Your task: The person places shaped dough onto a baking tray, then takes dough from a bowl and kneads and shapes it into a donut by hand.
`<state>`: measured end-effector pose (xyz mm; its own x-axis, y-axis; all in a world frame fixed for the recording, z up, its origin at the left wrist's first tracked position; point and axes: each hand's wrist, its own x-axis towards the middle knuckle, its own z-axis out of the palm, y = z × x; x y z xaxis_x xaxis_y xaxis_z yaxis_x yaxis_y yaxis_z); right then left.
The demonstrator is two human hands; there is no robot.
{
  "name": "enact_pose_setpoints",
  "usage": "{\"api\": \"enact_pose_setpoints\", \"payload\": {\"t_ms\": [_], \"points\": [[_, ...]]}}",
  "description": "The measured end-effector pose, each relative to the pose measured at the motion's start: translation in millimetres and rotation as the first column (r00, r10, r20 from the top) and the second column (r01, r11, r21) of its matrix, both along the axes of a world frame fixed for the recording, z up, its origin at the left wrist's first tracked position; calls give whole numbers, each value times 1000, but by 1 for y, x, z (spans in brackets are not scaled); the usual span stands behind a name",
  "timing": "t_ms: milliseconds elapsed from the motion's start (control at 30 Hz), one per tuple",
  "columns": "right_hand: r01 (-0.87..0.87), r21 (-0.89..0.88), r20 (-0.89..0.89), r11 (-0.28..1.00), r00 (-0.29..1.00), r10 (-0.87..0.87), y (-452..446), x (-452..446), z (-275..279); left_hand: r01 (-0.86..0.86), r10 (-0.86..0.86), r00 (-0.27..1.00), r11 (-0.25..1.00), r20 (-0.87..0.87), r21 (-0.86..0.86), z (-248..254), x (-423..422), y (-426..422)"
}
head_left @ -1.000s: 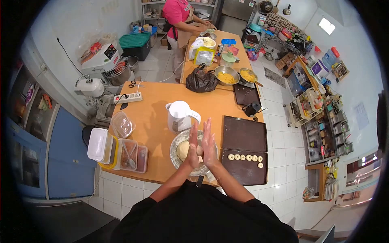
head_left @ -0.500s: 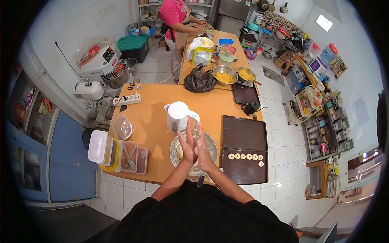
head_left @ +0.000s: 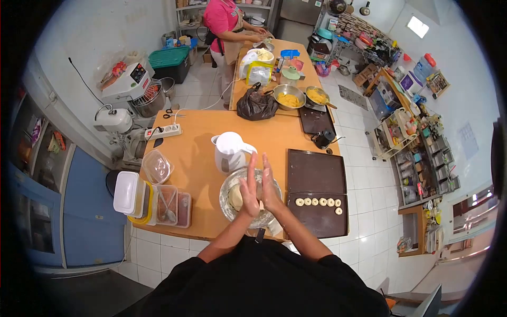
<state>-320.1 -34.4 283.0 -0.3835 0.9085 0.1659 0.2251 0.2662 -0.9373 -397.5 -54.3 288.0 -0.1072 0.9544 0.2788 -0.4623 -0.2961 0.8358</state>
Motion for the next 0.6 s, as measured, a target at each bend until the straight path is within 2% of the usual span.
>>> {"api": "enact_pose_setpoints", "payload": {"t_ms": [67,133,167,267,367,467,533,567,600], "points": [[1,49,-63,999,998,2,3,-2,2,4,-4,999,1000,-33,-5,-17,3,-1],[6,84,-128,996,992,4,-1,-5,-2,-35,46,996,991,-78,128,-14,4,2],[-34,188,-172,981,983,68,-5,-6,-9,-35,46,996,991,-78,127,-13,0,5],[-26,117,-140,993,989,42,-7,-11,-15,-172,175,984,980,-25,100,-7,-18,20],[12,44,-152,999,988,-5,5,-12,-15,-129,135,989,987,-53,94,-6,-2,-2],[16,69,-171,998,985,-4,1,-14,-10,-106,105,994,978,15,180,-46,-1,4],[7,92,-175,996,985,9,-7,-18,-11,-156,163,985,982,-62,103,-24,-13,10],[5,96,-176,995,984,12,-9,-19,-12,-139,138,990,987,13,81,-20,-19,12],[12,87,-179,996,984,3,-8,-20,-15,-137,137,991,987,11,82,-12,-20,9]]}}
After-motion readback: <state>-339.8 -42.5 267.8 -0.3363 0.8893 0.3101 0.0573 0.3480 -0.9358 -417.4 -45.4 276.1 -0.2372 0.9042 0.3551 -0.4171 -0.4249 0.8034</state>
